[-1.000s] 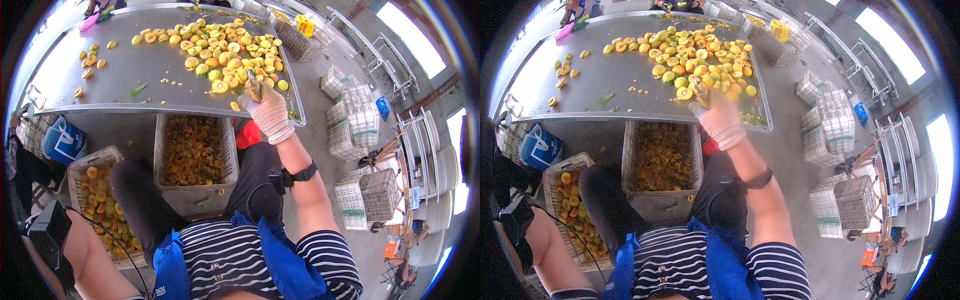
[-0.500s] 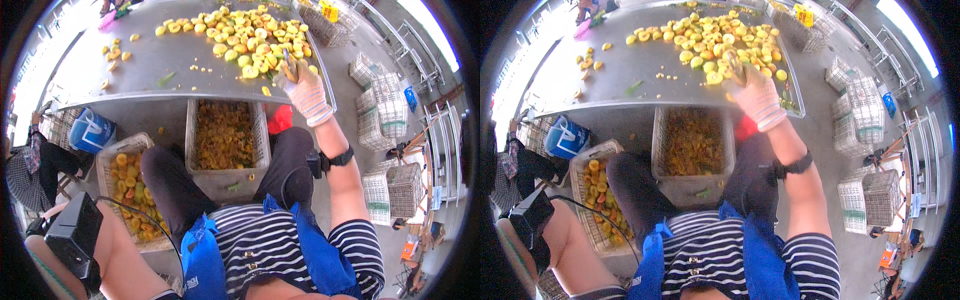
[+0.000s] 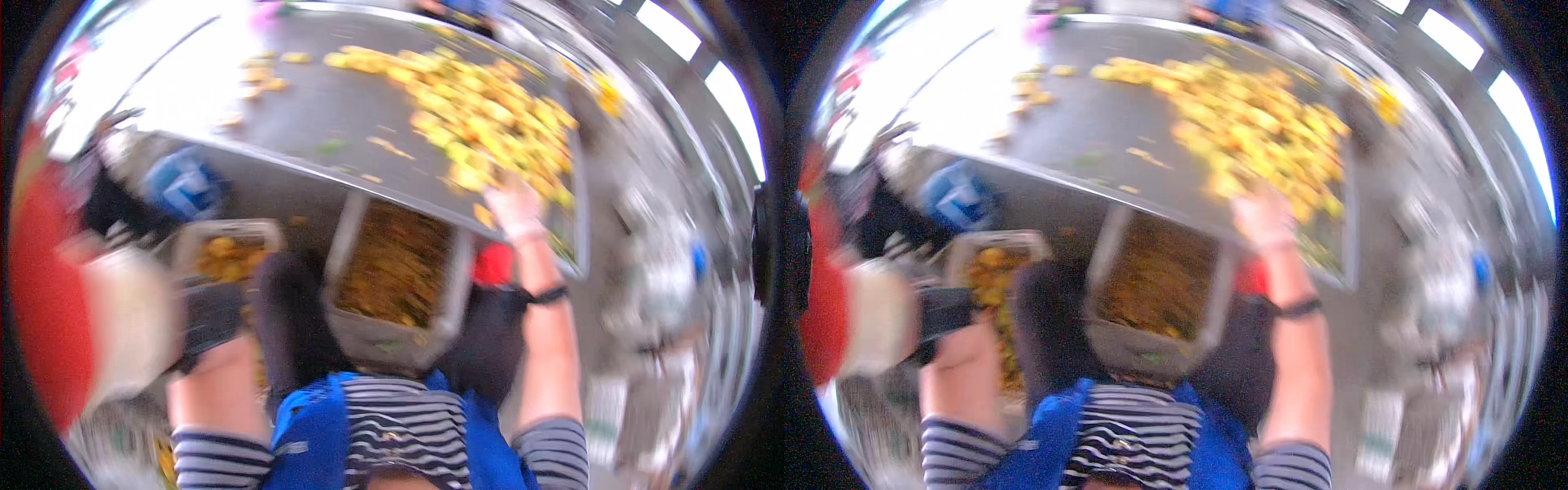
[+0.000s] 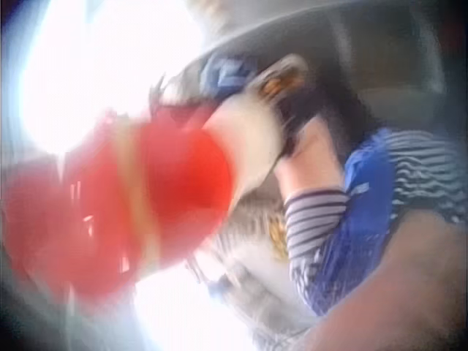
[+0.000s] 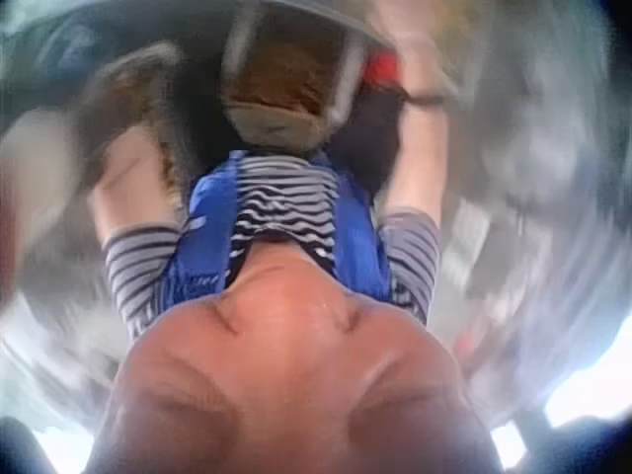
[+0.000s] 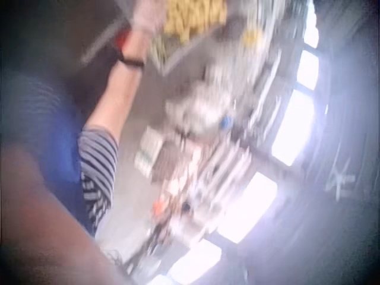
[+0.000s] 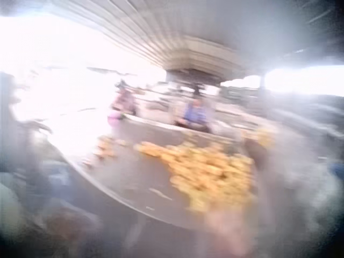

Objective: The recorder uses a hand tool to remove pits from peaches at a sorting table.

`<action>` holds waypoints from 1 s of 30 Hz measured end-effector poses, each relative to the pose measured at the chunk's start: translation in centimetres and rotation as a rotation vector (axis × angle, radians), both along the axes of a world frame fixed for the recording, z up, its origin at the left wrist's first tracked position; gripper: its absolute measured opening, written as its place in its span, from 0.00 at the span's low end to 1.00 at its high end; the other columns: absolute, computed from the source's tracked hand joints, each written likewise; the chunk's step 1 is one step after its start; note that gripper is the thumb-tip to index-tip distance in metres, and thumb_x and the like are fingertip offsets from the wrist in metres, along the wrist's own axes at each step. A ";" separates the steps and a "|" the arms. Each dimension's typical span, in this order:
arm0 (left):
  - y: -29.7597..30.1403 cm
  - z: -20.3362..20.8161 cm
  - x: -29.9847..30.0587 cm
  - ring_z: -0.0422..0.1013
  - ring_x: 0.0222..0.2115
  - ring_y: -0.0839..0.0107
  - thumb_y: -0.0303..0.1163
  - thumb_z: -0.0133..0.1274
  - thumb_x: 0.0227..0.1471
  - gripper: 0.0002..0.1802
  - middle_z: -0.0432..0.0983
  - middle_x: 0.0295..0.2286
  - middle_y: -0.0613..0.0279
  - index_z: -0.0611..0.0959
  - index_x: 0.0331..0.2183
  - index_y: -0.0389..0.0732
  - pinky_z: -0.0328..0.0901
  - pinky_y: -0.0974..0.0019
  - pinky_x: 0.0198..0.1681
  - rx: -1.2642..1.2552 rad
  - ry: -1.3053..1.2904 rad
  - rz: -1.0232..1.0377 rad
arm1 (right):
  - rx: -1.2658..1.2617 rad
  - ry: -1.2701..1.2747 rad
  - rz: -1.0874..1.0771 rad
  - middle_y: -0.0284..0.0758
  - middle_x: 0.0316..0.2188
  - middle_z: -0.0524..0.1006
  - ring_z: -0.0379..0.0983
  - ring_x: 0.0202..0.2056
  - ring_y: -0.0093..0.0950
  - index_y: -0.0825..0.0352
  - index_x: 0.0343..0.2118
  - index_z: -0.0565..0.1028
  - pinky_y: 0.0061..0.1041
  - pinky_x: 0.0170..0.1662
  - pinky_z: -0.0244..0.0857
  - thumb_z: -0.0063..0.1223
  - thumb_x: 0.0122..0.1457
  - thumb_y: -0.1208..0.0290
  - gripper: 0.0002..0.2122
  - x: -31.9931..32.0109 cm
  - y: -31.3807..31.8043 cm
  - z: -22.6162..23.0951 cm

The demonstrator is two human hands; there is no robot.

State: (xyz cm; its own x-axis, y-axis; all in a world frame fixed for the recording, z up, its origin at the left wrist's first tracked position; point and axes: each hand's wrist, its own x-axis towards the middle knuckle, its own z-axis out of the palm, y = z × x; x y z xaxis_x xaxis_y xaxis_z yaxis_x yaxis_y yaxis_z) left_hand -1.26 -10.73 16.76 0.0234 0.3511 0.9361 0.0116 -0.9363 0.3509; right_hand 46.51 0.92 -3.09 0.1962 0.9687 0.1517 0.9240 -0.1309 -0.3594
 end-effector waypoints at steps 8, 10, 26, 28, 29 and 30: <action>11.5 -12.7 15.8 0.73 0.45 0.79 0.39 0.55 0.68 0.27 0.79 0.50 0.66 0.73 0.64 0.41 0.69 0.71 0.48 -0.940 -0.488 -0.470 | -0.114 -0.174 0.148 0.52 0.50 0.80 0.75 0.53 0.52 0.62 0.58 0.74 0.46 0.56 0.69 0.68 0.53 0.59 0.29 4.1 13.9 -10.9; 13.5 -16.6 17.2 0.72 0.42 0.81 0.41 0.55 0.68 0.28 0.79 0.46 0.69 0.73 0.64 0.43 0.67 0.72 0.45 -1.170 -0.431 -0.551 | -0.131 -0.212 0.160 0.51 0.48 0.80 0.76 0.52 0.52 0.61 0.58 0.73 0.46 0.55 0.69 0.69 0.52 0.59 0.30 4.9 16.1 -13.5; 15.8 -27.2 20.4 0.70 0.48 0.79 0.52 0.55 0.66 0.29 0.76 0.51 0.73 0.75 0.63 0.52 0.68 0.66 0.51 -1.397 -0.575 -0.767 | 0.033 0.650 0.453 0.39 0.42 0.81 0.78 0.44 0.34 0.68 0.49 0.76 0.36 0.49 0.73 0.71 0.53 0.67 0.22 -5.6 7.0 -7.1; 15.1 -27.5 20.9 0.71 0.55 0.73 0.51 0.54 0.68 0.32 0.74 0.56 0.66 0.71 0.66 0.46 0.69 0.59 0.59 -1.290 -0.692 -1.089 | 0.097 0.296 0.493 0.37 0.42 0.81 0.78 0.45 0.33 0.68 0.49 0.76 0.33 0.52 0.73 0.69 0.54 0.69 0.21 -9.4 5.4 -6.2; 15.1 -27.5 21.1 0.70 0.58 0.70 0.54 0.53 0.68 0.32 0.74 0.56 0.64 0.73 0.64 0.46 0.69 0.55 0.61 -1.293 -0.789 -1.120 | 0.085 0.419 0.480 0.39 0.44 0.81 0.78 0.47 0.36 0.69 0.50 0.76 0.34 0.53 0.72 0.68 0.54 0.69 0.21 -10.8 5.2 -5.5; 15.3 -27.6 21.2 0.72 0.55 0.70 0.53 0.53 0.68 0.29 0.76 0.54 0.64 0.76 0.61 0.47 0.70 0.55 0.57 -1.308 -0.836 -1.072 | 0.029 0.546 0.432 0.42 0.46 0.82 0.79 0.48 0.39 0.69 0.51 0.75 0.36 0.54 0.72 0.68 0.55 0.69 0.22 -11.9 4.9 -5.0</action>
